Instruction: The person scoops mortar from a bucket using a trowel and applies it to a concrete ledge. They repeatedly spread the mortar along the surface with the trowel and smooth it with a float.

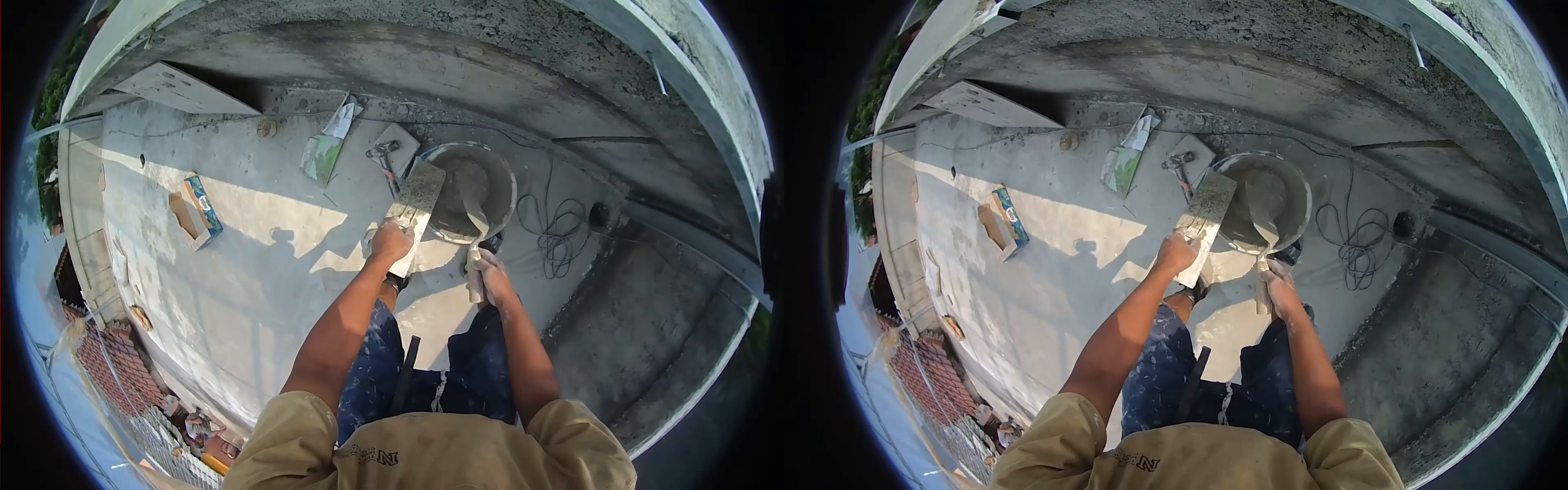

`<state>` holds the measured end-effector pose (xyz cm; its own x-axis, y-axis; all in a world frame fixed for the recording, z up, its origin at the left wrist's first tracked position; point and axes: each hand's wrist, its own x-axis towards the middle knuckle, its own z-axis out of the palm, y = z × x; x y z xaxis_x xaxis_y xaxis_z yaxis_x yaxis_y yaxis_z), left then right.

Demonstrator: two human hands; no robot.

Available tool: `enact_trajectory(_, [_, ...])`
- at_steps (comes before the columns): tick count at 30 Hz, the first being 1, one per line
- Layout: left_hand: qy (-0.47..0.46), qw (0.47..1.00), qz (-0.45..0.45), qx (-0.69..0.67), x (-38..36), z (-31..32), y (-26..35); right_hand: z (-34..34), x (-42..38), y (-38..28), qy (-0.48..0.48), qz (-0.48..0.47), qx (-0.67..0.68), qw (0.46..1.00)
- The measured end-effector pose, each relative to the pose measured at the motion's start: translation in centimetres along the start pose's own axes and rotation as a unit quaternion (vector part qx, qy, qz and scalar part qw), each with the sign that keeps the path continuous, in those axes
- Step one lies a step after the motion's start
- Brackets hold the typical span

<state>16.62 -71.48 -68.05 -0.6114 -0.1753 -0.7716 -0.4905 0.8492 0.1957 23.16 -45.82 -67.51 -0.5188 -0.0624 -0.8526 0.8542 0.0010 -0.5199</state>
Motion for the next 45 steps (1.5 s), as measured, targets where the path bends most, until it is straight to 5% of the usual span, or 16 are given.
enact_trajectory(2, [-0.033, 0.999, 0.003, 0.01, 0.0, -1.0, 1.1, -1.0, -4.3, -1.9, 0.027, -0.126, -0.321, 0.938])
enact_trajectory(6, [-0.029, 0.999, 0.033, 0.032, -1.2, -2.3, 2.5, -1.7, -4.2, -3.1, 0.033, -0.129, -0.57, 0.811])
enact_trajectory(10, [-0.033, 0.999, 0.016, 0.034, -2.9, -3.3, 3.6, -4.6, 1.8, -1.9, 0.062, 0.001, -0.538, 0.84])
enact_trajectory(13, [-0.016, 0.999, 0.018, 0.042, -2.2, -3.2, 2.4, -4.3, -1.6, -2.3, 0.069, -0.096, -0.5, 0.858])
enact_trajectory(17, [-0.046, 0.993, 0.06, 0.089, -1.9, -3.9, 2.6, -2.3, -6.5, -6.3, -0.025, -0.039, -0.599, 0.8])
enact_trajectory(21, [-0.091, 0.99, 0.048, 0.094, -3.0, -5.6, 3.4, -4.6, -1.4, -4.6, -0.007, -0.02, -0.601, 0.799])
enact_trajectory(25, [-0.104, 0.99, 0.022, 0.098, -2.8, -6.3, 3.0, -4.3, -1.1, -5.2, 0.062, -0.078, -0.499, 0.861])
enact_trajectory(28, [-0.101, 0.991, 0.029, 0.086, -2.9, -5.8, 3.6, -2.0, -4.4, -5.6, -0.032, -0.048, -0.5, 0.864])
enact_trajectory(33, [-0.117, 0.991, 0.013, 0.058, -4.7, -5.3, 4.9, -1.4, 1.2, -0.9, 0.028, 0.005, -0.448, 0.893])
enact_trajectory(35, [-0.064, 0.998, 0.021, 0.002, -6.1, -4.3, 3.2, -1.7, 3.9, -1.0, 0.085, 0.049, -0.389, 0.916])
enact_trajectory(38, [-0.016, 0.992, 0.008, -0.125, -6.1, -1.5, -2.1, -3.7, 4.5, -2.0, 0.096, -0.022, -0.394, 0.914])
enact_trajectory(39, [-0.017, 0.982, -0.015, -0.189, -5.5, 0.1, -4.5, -5.3, 5.5, -1.4, 0.016, 0.07, -0.276, 0.958])
enact_trajectory(42, [-0.09, 0.868, -0.159, -0.461, -4.7, 0.0, -4.6, -7.2, 4.8, -1.0, -0.011, 0.108, -0.007, 0.994])
enact_trajectory(43, [-0.113, 0.832, -0.186, -0.511, -3.3, 0.8, -5.4, -7.4, 4.7, -2.0, 0.026, 0.21, 0.038, 0.977])
enact_trajectory(45, [-0.147, 0.789, -0.213, -0.558, -1.7, 1.7, -6.3, -12.1, 4.4, 1.9, -0.004, 0.195, 0.014, 0.981])
